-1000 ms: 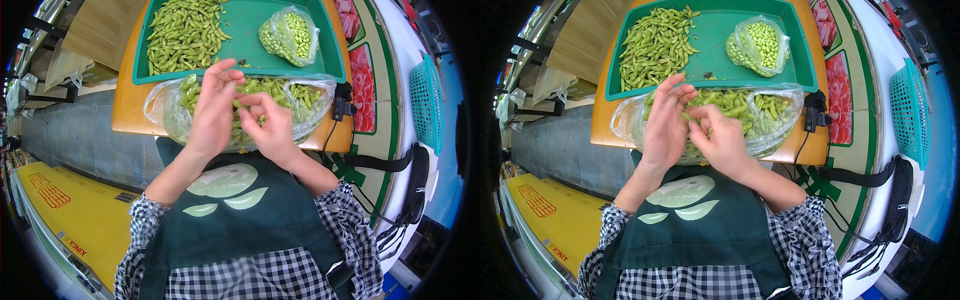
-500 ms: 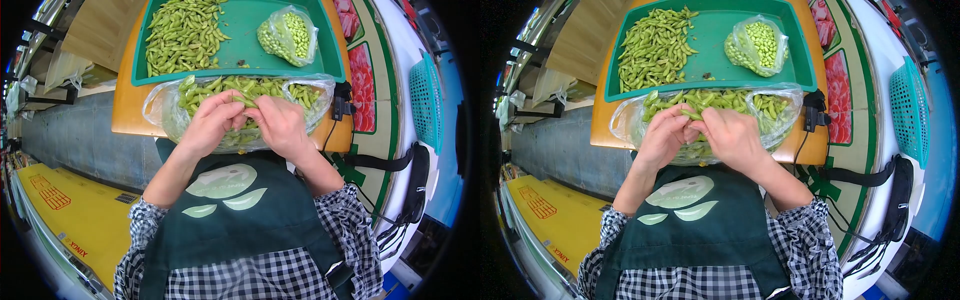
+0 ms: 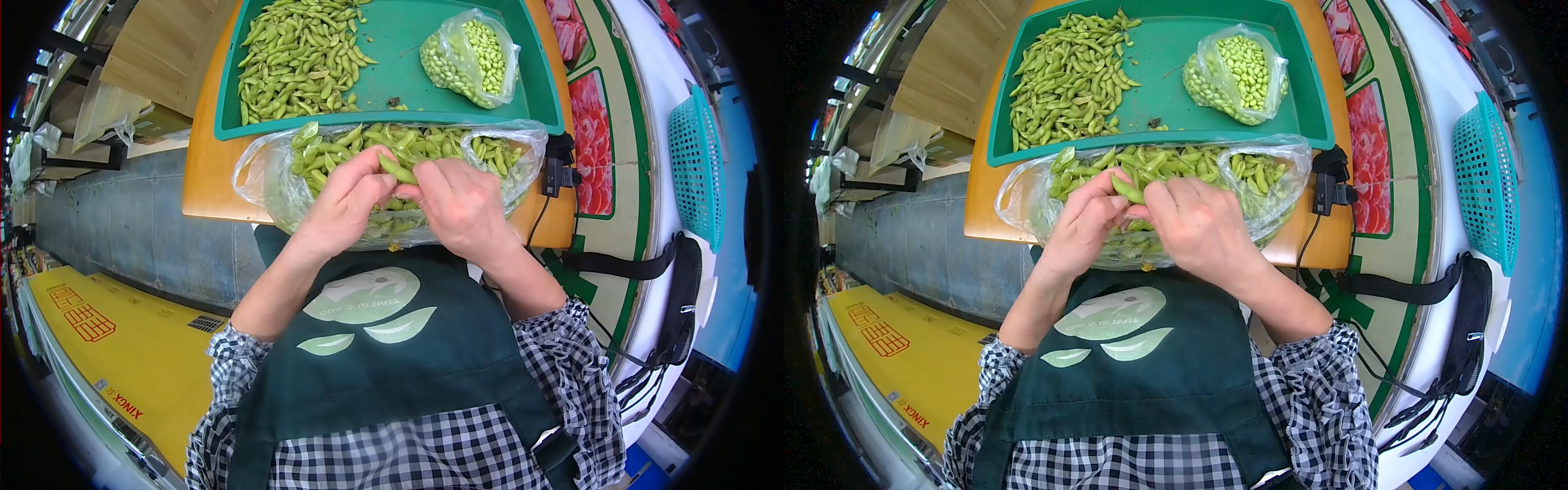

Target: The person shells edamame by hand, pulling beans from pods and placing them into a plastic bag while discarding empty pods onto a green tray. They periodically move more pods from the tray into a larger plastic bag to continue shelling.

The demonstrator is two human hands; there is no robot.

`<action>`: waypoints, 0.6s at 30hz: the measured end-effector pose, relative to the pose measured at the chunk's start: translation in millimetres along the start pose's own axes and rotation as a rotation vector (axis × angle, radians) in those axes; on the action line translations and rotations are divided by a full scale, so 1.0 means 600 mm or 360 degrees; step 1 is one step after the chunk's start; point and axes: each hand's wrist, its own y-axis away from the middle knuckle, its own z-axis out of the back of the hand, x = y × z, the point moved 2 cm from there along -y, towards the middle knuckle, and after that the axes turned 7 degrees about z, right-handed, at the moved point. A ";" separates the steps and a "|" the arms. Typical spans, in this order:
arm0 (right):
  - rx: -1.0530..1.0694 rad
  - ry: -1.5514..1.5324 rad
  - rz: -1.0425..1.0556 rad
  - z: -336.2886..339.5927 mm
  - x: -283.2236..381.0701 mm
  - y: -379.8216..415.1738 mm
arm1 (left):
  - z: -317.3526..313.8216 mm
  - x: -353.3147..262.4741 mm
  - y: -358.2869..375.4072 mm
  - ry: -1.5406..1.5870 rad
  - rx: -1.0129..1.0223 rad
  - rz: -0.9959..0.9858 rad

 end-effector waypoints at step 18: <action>-0.0161 -0.2473 -0.1476 -0.054 0.000 0.016 | -0.003 0.011 -0.018 0.0466 -0.0084 0.0018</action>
